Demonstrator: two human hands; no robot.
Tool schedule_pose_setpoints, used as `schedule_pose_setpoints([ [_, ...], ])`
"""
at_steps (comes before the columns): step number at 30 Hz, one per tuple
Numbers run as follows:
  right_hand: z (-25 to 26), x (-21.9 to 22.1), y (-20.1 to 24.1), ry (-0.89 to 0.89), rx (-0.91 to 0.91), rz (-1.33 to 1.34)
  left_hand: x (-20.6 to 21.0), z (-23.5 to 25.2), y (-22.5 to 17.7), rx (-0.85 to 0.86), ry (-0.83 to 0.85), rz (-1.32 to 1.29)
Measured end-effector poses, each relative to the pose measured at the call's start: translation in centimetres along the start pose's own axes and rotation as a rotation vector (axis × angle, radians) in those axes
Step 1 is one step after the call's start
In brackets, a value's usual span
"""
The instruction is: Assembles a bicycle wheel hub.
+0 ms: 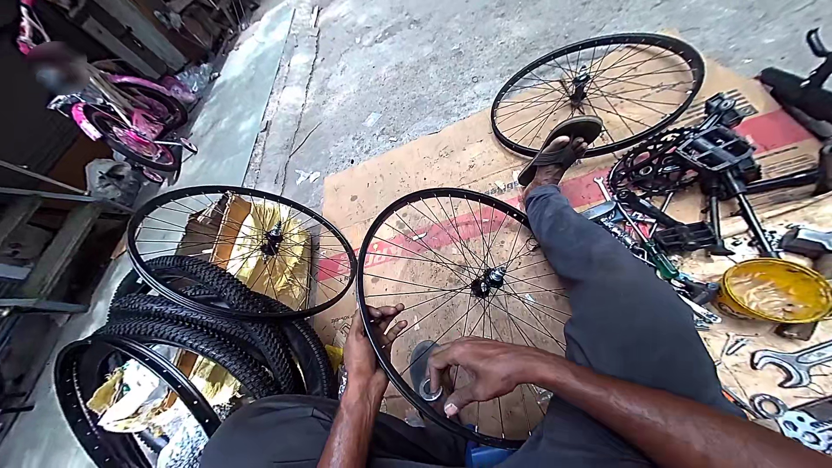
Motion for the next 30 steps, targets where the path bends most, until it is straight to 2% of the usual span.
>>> schedule_pose_setpoints([
  [2,0.3,0.4,-0.4,-0.134,0.107,0.031,-0.1,0.0,0.0,-0.002,-0.012,0.007],
  [5,1.3,1.3,-0.1,-0.294,0.179,-0.253,0.1,0.1,0.0,-0.004,-0.024,0.012],
  [7,1.5,2.0,0.1,-0.218,0.139,-0.349,0.0,0.0,0.0,-0.007,-0.023,0.012],
  [9,0.9,1.3,0.3,-0.053,0.077,-0.248,0.0,0.2,0.0,-0.004,-0.027,0.021],
  [11,-0.2,0.5,0.5,0.026,-0.008,-0.152,0.2,0.5,-0.3,-0.016,-0.005,0.072],
  [15,0.0,0.9,0.9,-0.056,-0.061,-0.193,1.1,2.2,-2.1,-0.042,0.098,0.205],
  [18,0.2,0.3,0.7,-0.074,-0.043,-0.179,0.9,2.4,-1.9,-0.017,0.033,0.136],
  [20,-0.6,-1.8,0.6,-0.205,-0.024,-0.120,1.0,1.4,-1.5,0.031,0.042,0.062],
  [21,-1.2,-3.1,0.6,-0.297,0.006,-0.155,1.0,0.5,-1.1,0.059,0.061,0.036],
  [23,-2.3,-5.0,0.3,-0.436,0.067,-0.419,1.1,-1.6,0.0,0.094,0.097,0.006],
  [25,-2.4,-4.7,-0.5,-0.403,0.101,-0.638,0.7,-2.8,0.8,0.100,0.100,0.000],
  [26,-2.0,-4.1,-0.4,-0.355,0.078,-0.656,0.6,-2.8,0.8,0.094,0.089,0.009],
  [28,-0.8,-2.3,0.8,-0.270,-0.053,-0.544,0.4,-1.7,-0.1,0.072,0.008,0.028],
  [30,0.5,-0.8,1.7,-0.262,-0.150,-0.292,0.2,-0.3,-0.8,0.049,-0.059,0.033],
])
Point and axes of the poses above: each hand's wrist, its own z-axis towards the middle knuckle, its own x-axis out of the palm, y = z × x, the point moved 6 cm from there along z, towards the middle knuckle, and after that the axes turned 3 degrees about -z, right-handed, at the moved point
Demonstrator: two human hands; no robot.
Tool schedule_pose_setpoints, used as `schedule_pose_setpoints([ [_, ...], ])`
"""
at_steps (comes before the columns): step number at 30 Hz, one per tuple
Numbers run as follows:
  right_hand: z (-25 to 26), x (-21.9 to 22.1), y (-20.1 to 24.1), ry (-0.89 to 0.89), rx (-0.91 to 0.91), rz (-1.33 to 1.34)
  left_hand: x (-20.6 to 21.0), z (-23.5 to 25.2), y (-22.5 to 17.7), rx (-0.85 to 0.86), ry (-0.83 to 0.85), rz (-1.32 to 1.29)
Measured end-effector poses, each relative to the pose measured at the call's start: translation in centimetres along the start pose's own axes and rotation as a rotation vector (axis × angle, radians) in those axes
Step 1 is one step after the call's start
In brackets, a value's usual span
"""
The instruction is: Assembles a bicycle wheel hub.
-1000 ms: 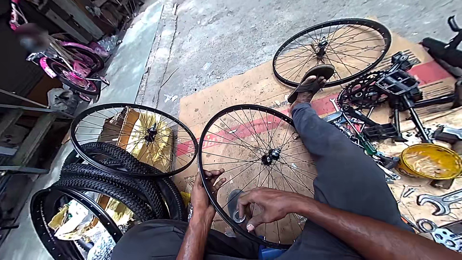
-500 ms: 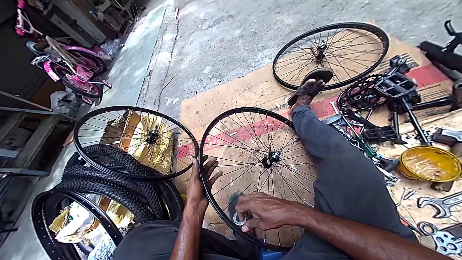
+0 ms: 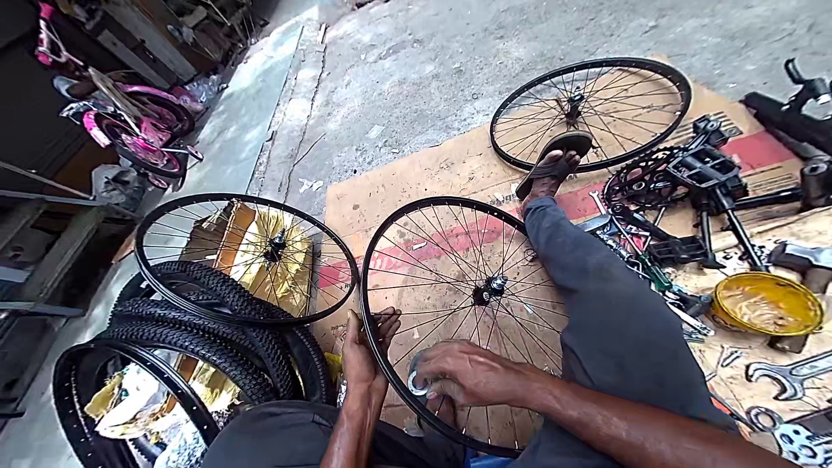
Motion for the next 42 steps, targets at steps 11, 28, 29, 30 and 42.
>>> schedule_pose_setpoints([
  [11,0.7,0.0,-1.4,0.160,0.171,0.239,-0.4,1.0,0.7,-0.032,-0.057,0.001],
  [28,1.6,2.2,-1.0,0.082,0.259,-0.111,-0.3,0.9,0.9,-0.024,-0.025,-0.031],
  [29,1.5,1.9,-1.0,0.143,0.212,-0.046,-0.4,0.9,0.9,-0.025,-0.026,-0.028],
  [30,1.2,1.4,-1.1,0.205,0.160,0.059,-0.4,0.9,0.9,-0.030,-0.028,-0.026],
  [42,0.8,0.3,-1.0,0.237,0.154,0.193,-0.3,0.8,0.9,-0.021,-0.003,-0.010],
])
Point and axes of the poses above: each hand's wrist, its own z-axis towards the middle knuckle, its own x-axis out of the palm, y = z × x, the point moved 6 cm from there along z, towards the middle knuckle, and after that the axes turned 3 degrees about -z, right-handed, at the moved point
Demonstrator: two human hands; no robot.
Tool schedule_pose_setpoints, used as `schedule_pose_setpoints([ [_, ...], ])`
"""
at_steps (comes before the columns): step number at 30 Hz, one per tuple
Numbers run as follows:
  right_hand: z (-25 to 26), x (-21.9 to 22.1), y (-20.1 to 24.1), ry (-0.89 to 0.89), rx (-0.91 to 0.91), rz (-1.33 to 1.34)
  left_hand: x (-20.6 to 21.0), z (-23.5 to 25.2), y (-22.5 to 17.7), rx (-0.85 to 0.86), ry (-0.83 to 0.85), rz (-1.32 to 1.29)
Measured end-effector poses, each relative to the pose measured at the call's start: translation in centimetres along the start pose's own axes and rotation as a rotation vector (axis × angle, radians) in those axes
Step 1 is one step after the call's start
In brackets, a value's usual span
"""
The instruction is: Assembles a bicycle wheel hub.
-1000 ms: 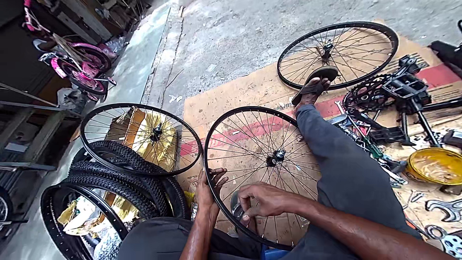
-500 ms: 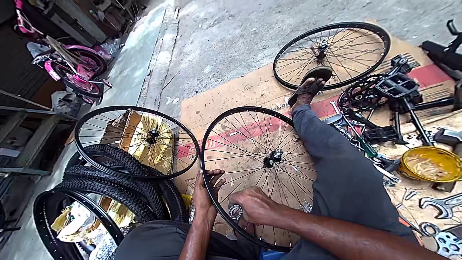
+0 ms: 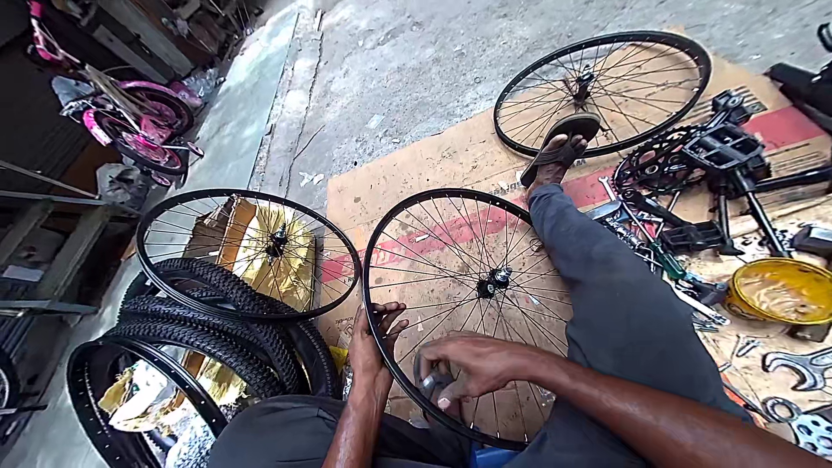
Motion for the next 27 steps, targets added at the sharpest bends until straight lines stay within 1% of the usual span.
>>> schedule_pose_setpoints([
  [1,-0.1,-0.3,-0.2,-0.034,0.003,0.071,0.0,0.0,0.0,-0.001,0.004,0.010],
  [2,0.0,-0.2,-0.4,-0.098,0.043,0.073,0.0,-0.1,0.0,0.000,0.008,0.018],
  [3,0.3,0.2,-0.6,-0.169,0.105,0.005,0.1,-0.2,0.0,0.000,0.009,0.024],
  [4,0.8,0.7,-0.6,-0.230,0.136,-0.124,0.1,-0.1,0.0,0.000,0.009,0.023],
  [5,1.2,1.4,-0.5,-0.271,0.133,-0.253,0.1,0.0,0.0,0.002,0.007,0.019],
  [6,1.4,1.8,-0.4,-0.257,0.125,-0.315,0.1,0.0,0.0,0.005,0.000,0.016],
  [7,1.4,1.8,-0.4,-0.198,0.109,-0.307,0.1,0.1,0.0,0.006,-0.006,0.015],
  [9,0.8,0.8,-0.3,-0.041,0.034,-0.130,0.0,0.0,0.0,0.002,-0.007,0.017],
  [10,0.3,0.1,-0.3,-0.008,-0.004,-0.020,0.1,0.0,-0.1,0.003,-0.005,0.015],
  [11,0.1,-0.3,-0.5,-0.022,-0.014,0.079,0.1,0.0,-0.1,0.005,0.003,0.014],
  [12,0.1,-0.4,-0.8,-0.070,0.012,0.117,0.1,0.0,0.0,0.004,0.009,0.014],
  [13,0.3,-0.1,-0.9,-0.137,0.068,0.066,0.2,-0.1,0.0,0.001,0.011,0.014],
  [15,1.0,0.9,-0.6,-0.241,0.138,-0.168,0.3,-0.1,0.0,0.000,0.009,0.021],
  [16,1.3,1.4,-0.5,-0.253,0.136,-0.266,0.3,-0.1,0.0,0.004,0.007,0.019],
  [17,1.4,1.6,-0.3,-0.215,0.128,-0.295,0.3,-0.1,-0.1,0.007,0.003,0.019],
  [18,1.2,1.4,-0.2,-0.143,0.103,-0.257,0.2,-0.1,-0.1,0.008,0.000,0.017],
  [20,0.4,0.3,0.0,-0.005,0.011,-0.074,0.1,-0.1,-0.1,0.002,0.007,0.012],
  [21,0.1,-0.1,-0.2,-0.003,-0.026,0.022,0.1,-0.1,-0.1,0.002,0.006,0.012],
  [22,0.0,-0.3,-0.5,-0.033,-0.022,0.096,0.0,-0.1,0.0,0.000,0.005,0.013],
  [23,0.2,-0.2,-0.7,-0.089,0.023,0.107,0.0,-0.2,0.0,-0.003,0.002,0.014],
  [24,0.5,0.2,-0.8,-0.156,0.088,0.053,0.0,-0.1,0.0,-0.005,-0.001,0.012],
  [25,0.9,0.6,-0.7,-0.207,0.129,-0.060,0.0,0.0,0.1,-0.005,-0.006,0.007],
  [26,1.3,1.2,-0.5,-0.255,0.128,-0.196,0.1,0.0,0.1,-0.002,-0.010,0.003],
  [27,1.5,1.6,-0.4,-0.262,0.112,-0.290,0.1,0.1,0.1,0.000,-0.011,0.000],
])
Point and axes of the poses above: each hand's wrist, its own z-axis towards the middle knuckle, its own x-axis out of the palm, y = z × x, the point moved 6 cm from there along z, towards the middle knuckle, and after that the axes turned 3 degrees about -z, right-handed, at the moved point
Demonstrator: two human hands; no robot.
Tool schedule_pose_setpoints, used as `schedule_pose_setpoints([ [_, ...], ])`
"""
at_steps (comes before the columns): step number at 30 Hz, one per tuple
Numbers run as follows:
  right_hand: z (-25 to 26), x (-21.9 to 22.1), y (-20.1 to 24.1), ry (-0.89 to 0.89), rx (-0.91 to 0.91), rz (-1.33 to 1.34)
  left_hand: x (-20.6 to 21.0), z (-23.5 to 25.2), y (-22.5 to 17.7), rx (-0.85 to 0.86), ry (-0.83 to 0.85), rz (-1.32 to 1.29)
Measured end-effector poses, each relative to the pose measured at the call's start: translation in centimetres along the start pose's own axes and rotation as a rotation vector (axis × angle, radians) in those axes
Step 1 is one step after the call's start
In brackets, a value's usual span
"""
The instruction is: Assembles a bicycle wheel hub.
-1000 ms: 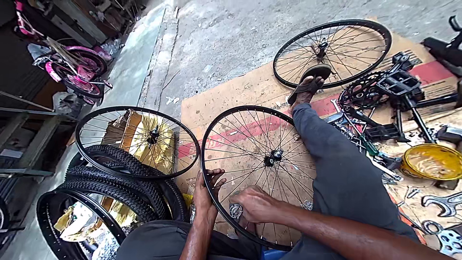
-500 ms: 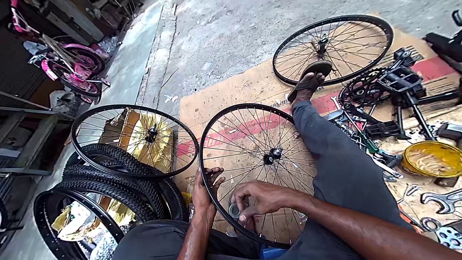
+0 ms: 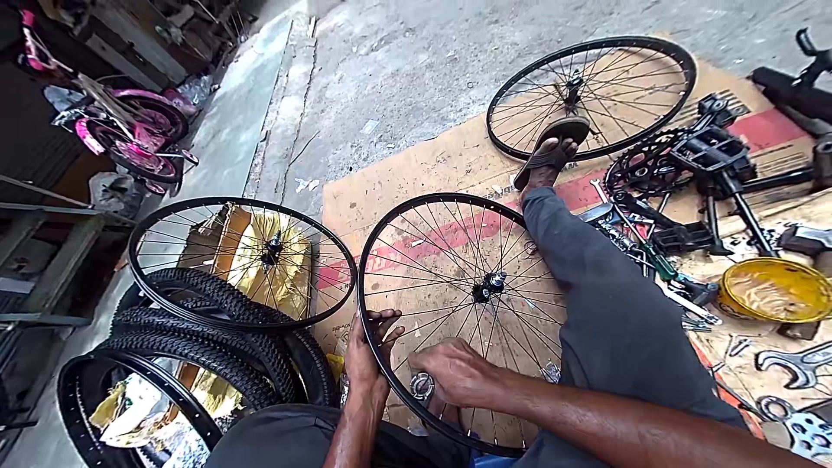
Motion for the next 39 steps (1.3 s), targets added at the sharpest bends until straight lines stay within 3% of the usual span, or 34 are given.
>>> schedule_pose_setpoints([
  [2,-0.2,-0.3,0.1,0.101,-0.056,0.022,-0.1,0.0,0.0,-0.001,-0.003,0.006],
  [4,-0.7,-1.5,-0.3,0.242,-0.116,0.211,-0.1,-0.2,0.0,-0.001,-0.003,0.012],
  [7,-0.8,-1.8,-1.0,0.170,-0.043,0.404,0.0,-0.3,-0.1,0.001,0.006,0.023],
  [9,-0.3,-1.3,-0.5,0.087,0.055,0.250,0.1,-0.2,0.0,0.001,0.009,0.018],
  [12,-0.1,-0.1,0.3,0.053,-0.010,-0.021,0.1,-0.1,0.1,-0.005,-0.001,0.001],
  [16,-1.0,-1.4,-0.2,0.251,-0.179,0.195,0.7,0.8,-1.1,-0.025,0.036,0.170],
  [19,-1.1,-1.1,-0.3,0.206,-0.198,0.225,1.1,2.2,-2.1,-0.033,0.053,0.322],
  [22,-0.5,-1.7,-0.8,0.158,-0.108,0.227,0.7,2.8,-1.9,0.026,0.007,0.269],
  [25,-1.5,-4.7,-2.0,-0.043,-0.021,0.215,1.2,0.7,-1.9,0.142,0.057,0.188],
  [27,-2.6,-6.5,-2.9,-0.157,-0.001,0.002,1.5,-2.0,-1.4,0.246,0.079,0.200],
  [30,-4.0,-4.9,-3.4,0.030,-0.022,-0.211,0.9,-4.5,0.3,0.294,0.046,0.257],
  [35,-2.1,-1.7,0.7,0.093,-0.221,-0.007,-0.8,-2.2,0.4,0.171,-0.059,0.308],
  [39,-1.2,-1.3,0.7,0.031,-0.129,0.111,-0.8,-1.6,0.6,0.110,-0.065,0.246],
])
Point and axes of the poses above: each hand's wrist, its own z-axis towards the middle knuckle, its own x-axis out of the palm, y = z × x, the point moved 6 cm from there along z, towards the middle knuckle, and after that the axes turned 3 degrees about -z, right-handed, at the moved point
